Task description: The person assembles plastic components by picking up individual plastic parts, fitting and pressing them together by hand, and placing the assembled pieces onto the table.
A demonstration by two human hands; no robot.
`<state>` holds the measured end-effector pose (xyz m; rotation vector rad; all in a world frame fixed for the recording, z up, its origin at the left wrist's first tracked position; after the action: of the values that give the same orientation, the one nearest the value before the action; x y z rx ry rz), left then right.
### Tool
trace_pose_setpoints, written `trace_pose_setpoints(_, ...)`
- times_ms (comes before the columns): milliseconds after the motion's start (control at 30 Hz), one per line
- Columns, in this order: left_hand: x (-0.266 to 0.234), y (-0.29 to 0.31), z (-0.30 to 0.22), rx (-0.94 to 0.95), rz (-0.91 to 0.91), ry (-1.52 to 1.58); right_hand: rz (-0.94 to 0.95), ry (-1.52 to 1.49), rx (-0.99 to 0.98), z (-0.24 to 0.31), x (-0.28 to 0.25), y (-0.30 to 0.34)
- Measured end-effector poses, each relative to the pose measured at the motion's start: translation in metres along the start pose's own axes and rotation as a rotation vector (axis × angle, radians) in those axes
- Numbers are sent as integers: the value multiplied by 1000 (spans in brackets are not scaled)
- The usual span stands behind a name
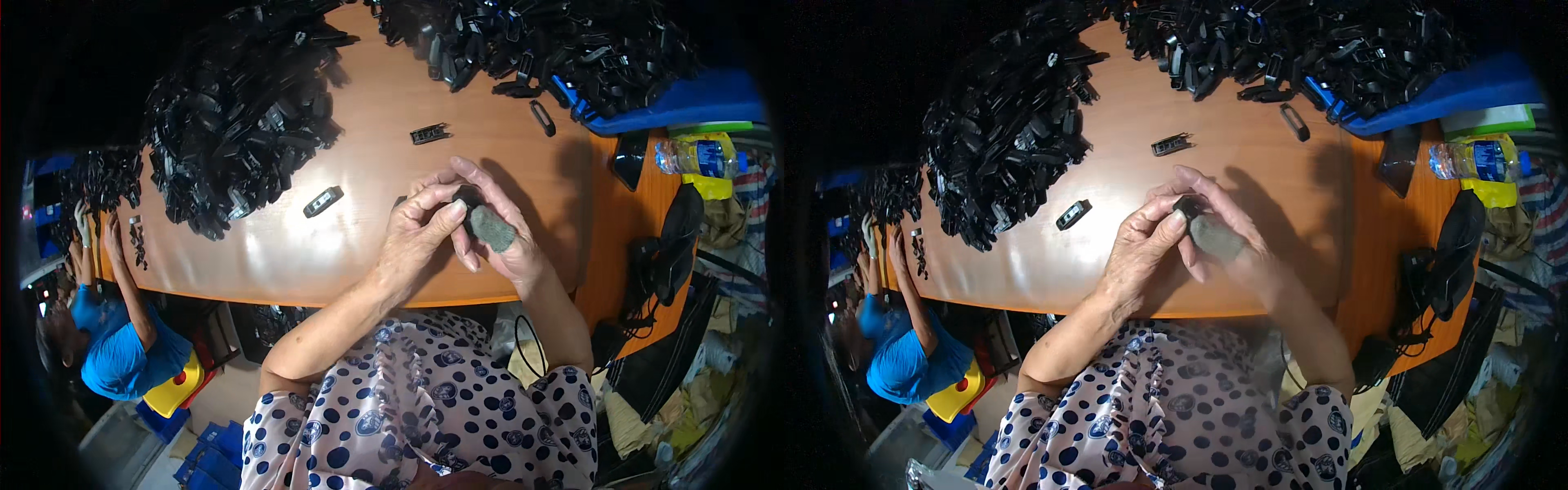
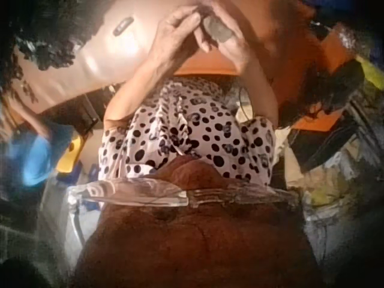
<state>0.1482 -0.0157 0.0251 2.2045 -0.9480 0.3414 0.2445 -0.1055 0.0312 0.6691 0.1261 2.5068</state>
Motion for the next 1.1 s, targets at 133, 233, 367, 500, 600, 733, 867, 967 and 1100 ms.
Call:
trace_pose_setpoints(133,5,-10,-11,-38,111,12,59,108,256,-2,-9,-2)
trace_pose_setpoints(233,-8,-23,-29,171,140,-370,88,332,162,14,-20,-8)
trace_pose_setpoints(367,-10,-44,-81,952,-5,-1293,-131,1074,-215,52,-51,-23)
trace_pose_setpoints(500,1,-69,-75,1149,95,-1584,-413,1668,-622,70,-83,-57)
trace_pose_setpoints(600,9,-77,-70,1153,119,-1748,-476,1871,-609,69,-99,-71)
trace_pose_setpoints(733,0,-68,-70,1036,69,-1582,-483,1786,-879,75,-94,-68)
trace_pose_setpoints(867,-12,-50,-70,987,30,-1530,-735,1683,-809,74,-102,-65)
trace_pose_setpoints(967,-14,-35,-69,992,15,-1596,-650,1859,-527,71,-114,-77)
trace_pose_setpoints(1100,-6,-2,-72,1009,78,-1374,-686,1932,-502,68,-122,-76)
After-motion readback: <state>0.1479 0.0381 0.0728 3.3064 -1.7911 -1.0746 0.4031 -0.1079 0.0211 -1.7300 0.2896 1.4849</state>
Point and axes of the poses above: each hand's wrist, its own y-axis away from the middle knuckle, its own x-axis out of the palm, z = x × y, the point moved 4 cm from there along -y, towards the middle knuckle, and after that the axes turned 12 degrees about -z, right-handed, at the moved point
